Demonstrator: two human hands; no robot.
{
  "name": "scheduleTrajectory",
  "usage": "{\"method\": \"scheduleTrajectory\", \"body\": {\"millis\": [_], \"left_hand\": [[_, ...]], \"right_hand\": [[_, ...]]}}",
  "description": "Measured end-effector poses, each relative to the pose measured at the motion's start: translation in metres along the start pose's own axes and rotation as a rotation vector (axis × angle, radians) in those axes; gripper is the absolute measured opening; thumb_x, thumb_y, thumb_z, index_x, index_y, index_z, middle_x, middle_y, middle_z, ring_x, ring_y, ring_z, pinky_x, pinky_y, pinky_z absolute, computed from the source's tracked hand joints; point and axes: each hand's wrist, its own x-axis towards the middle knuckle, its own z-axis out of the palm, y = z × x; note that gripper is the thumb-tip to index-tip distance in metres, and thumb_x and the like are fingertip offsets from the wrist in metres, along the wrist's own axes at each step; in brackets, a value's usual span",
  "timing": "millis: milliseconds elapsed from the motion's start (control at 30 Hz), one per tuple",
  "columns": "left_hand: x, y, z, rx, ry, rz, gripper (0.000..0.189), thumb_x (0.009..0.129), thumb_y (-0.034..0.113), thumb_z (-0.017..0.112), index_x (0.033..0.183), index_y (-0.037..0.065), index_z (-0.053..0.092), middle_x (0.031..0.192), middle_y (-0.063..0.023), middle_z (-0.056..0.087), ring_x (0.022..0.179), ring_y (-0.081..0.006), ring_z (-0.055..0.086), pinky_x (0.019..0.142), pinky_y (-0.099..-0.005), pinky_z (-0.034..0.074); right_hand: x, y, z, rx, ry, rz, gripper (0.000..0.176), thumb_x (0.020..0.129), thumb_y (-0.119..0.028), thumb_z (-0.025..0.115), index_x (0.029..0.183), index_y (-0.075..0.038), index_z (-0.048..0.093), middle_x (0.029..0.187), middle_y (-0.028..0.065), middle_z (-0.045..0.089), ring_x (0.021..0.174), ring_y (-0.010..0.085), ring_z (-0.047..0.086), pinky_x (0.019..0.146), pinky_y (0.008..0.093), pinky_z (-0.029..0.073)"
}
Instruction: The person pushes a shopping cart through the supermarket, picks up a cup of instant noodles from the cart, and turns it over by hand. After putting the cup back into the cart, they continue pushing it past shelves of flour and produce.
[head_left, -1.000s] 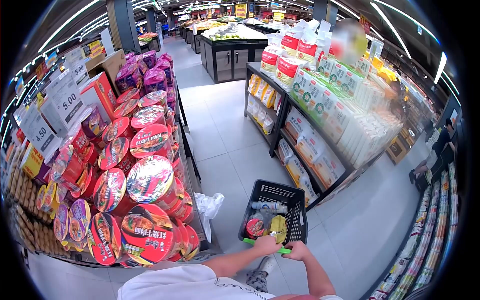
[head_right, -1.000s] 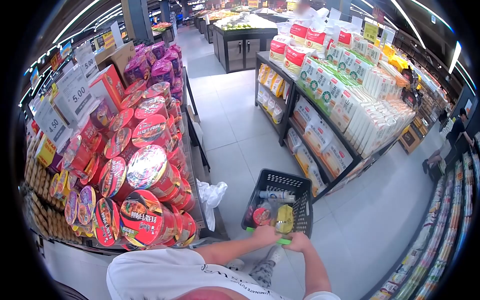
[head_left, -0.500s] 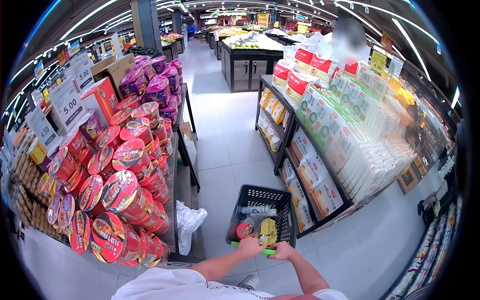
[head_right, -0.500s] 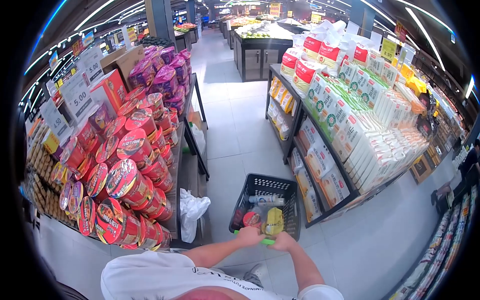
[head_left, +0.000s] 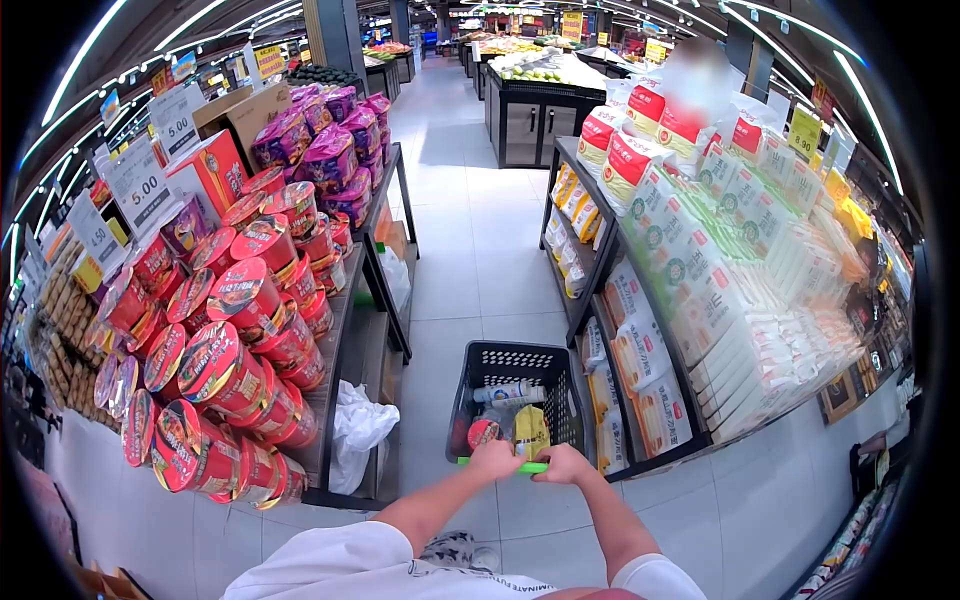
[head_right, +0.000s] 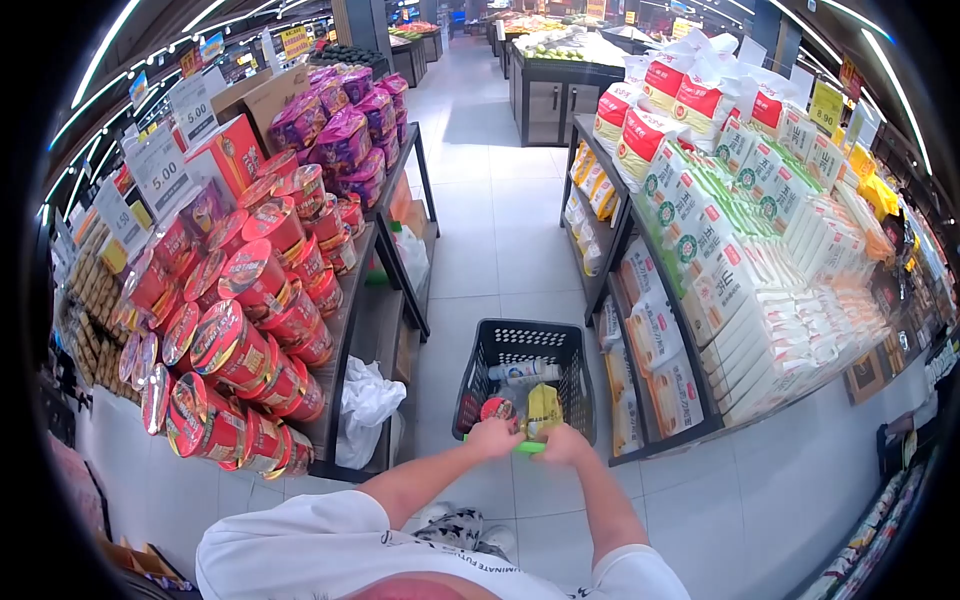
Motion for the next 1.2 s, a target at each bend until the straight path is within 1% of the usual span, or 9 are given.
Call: {"method": "scheduleTrajectory", "body": {"millis": [133, 267, 367, 467, 567, 733, 867, 1000, 1200], "left_hand": [[0.023, 0.006, -0.016, -0.027, 0.013, -0.028, 0.049, 0.078, 0.049, 0.052, 0.089, 0.005, 0.069, 0.086, -0.0171, 0.067, 0.083, -0.0321, 0.065, 0.077, -0.0434, 0.051], [0.060, -0.001, -0.017, -0.036, 0.073, -0.011, 0.048, 0.078, 0.049, 0.052, 0.090, 0.006, 0.069, 0.087, -0.0172, 0.067, 0.084, -0.0320, 0.065, 0.078, -0.0432, 0.051], [0.083, 0.001, -0.030, -0.026, 0.082, -0.017, 0.046, 0.077, 0.050, 0.050, 0.086, 0.009, 0.069, 0.081, -0.0162, 0.066, 0.079, -0.0319, 0.065, 0.074, -0.0424, 0.052], [0.104, 0.003, -0.052, -0.037, 0.041, -0.047, 0.051, 0.078, 0.049, 0.050, 0.090, 0.003, 0.069, 0.091, -0.0180, 0.067, 0.087, -0.0326, 0.064, 0.078, -0.0426, 0.051], [0.134, -0.004, -0.059, -0.016, 0.073, -0.038, 0.054, 0.079, 0.050, 0.049, 0.089, 0.001, 0.068, 0.092, -0.0190, 0.066, 0.088, -0.0332, 0.064, 0.078, -0.0423, 0.051], [0.177, -0.010, -0.081, 0.004, 0.052, -0.021, 0.056, 0.079, 0.052, 0.048, 0.087, 0.000, 0.068, 0.089, -0.0196, 0.066, 0.084, -0.0337, 0.065, 0.076, -0.0425, 0.051], [0.213, -0.017, -0.092, -0.021, 0.098, 0.022, 0.056, 0.078, 0.053, 0.050, 0.085, 0.000, 0.069, 0.086, -0.0190, 0.067, 0.081, -0.0341, 0.065, 0.074, -0.0431, 0.051], [0.227, -0.022, -0.112, -0.112, 0.101, -0.007, 0.056, 0.077, 0.053, 0.052, 0.084, 0.001, 0.069, 0.084, -0.0185, 0.067, 0.080, -0.0346, 0.065, 0.072, -0.0436, 0.052], [0.249, -0.026, -0.123, -0.126, 0.142, 0.015, 0.054, 0.077, 0.052, 0.053, 0.084, 0.001, 0.068, 0.084, -0.0193, 0.066, 0.080, -0.0354, 0.065, 0.073, -0.0441, 0.052]], "right_hand": [[0.025, 0.010, -0.019, -0.022, 0.006, -0.008, 0.044, 0.057, -0.034, 0.077, 0.091, -0.007, 0.068, 0.086, 0.0125, 0.068, 0.078, 0.0269, 0.065, 0.074, 0.0334, 0.051], [0.053, 0.016, -0.040, -0.034, -0.025, 0.004, 0.044, 0.057, -0.037, 0.074, 0.094, -0.013, 0.069, 0.089, 0.0138, 0.067, 0.083, 0.0293, 0.064, 0.077, 0.0368, 0.051], [0.077, 0.030, -0.047, -0.047, -0.007, 0.009, 0.045, 0.057, -0.037, 0.074, 0.095, -0.013, 0.069, 0.089, 0.0136, 0.067, 0.083, 0.0294, 0.064, 0.078, 0.0367, 0.051], [0.104, 0.032, -0.066, -0.049, -0.026, 0.031, 0.047, 0.058, -0.038, 0.074, 0.098, -0.014, 0.068, 0.089, 0.0135, 0.067, 0.084, 0.0294, 0.064, 0.078, 0.0370, 0.051], [0.135, 0.043, -0.076, -0.054, -0.040, 0.029, 0.048, 0.057, -0.038, 0.077, 0.094, -0.008, 0.068, 0.089, 0.0122, 0.068, 0.080, 0.0270, 0.065, 0.076, 0.0337, 0.051], [0.186, 0.059, -0.097, -0.097, -0.108, -0.002, 0.051, 0.059, -0.038, 0.075, 0.097, -0.006, 0.067, 0.088, 0.0135, 0.068, 0.079, 0.0274, 0.065, 0.075, 0.0332, 0.050], [0.212, 0.062, -0.114, -0.070, -0.046, -0.064, 0.049, 0.058, -0.037, 0.074, 0.095, -0.005, 0.068, 0.087, 0.0143, 0.068, 0.077, 0.0266, 0.065, 0.075, 0.0328, 0.051], [0.234, 0.055, -0.131, -0.067, -0.068, -0.025, 0.044, 0.058, -0.035, 0.074, 0.090, -0.006, 0.069, 0.083, 0.0127, 0.068, 0.073, 0.0251, 0.065, 0.073, 0.0323, 0.051], [0.258, 0.056, -0.146, -0.093, -0.087, -0.047, 0.045, 0.058, -0.037, 0.074, 0.092, -0.007, 0.069, 0.083, 0.0123, 0.068, 0.074, 0.0253, 0.064, 0.073, 0.0325, 0.051]]}}
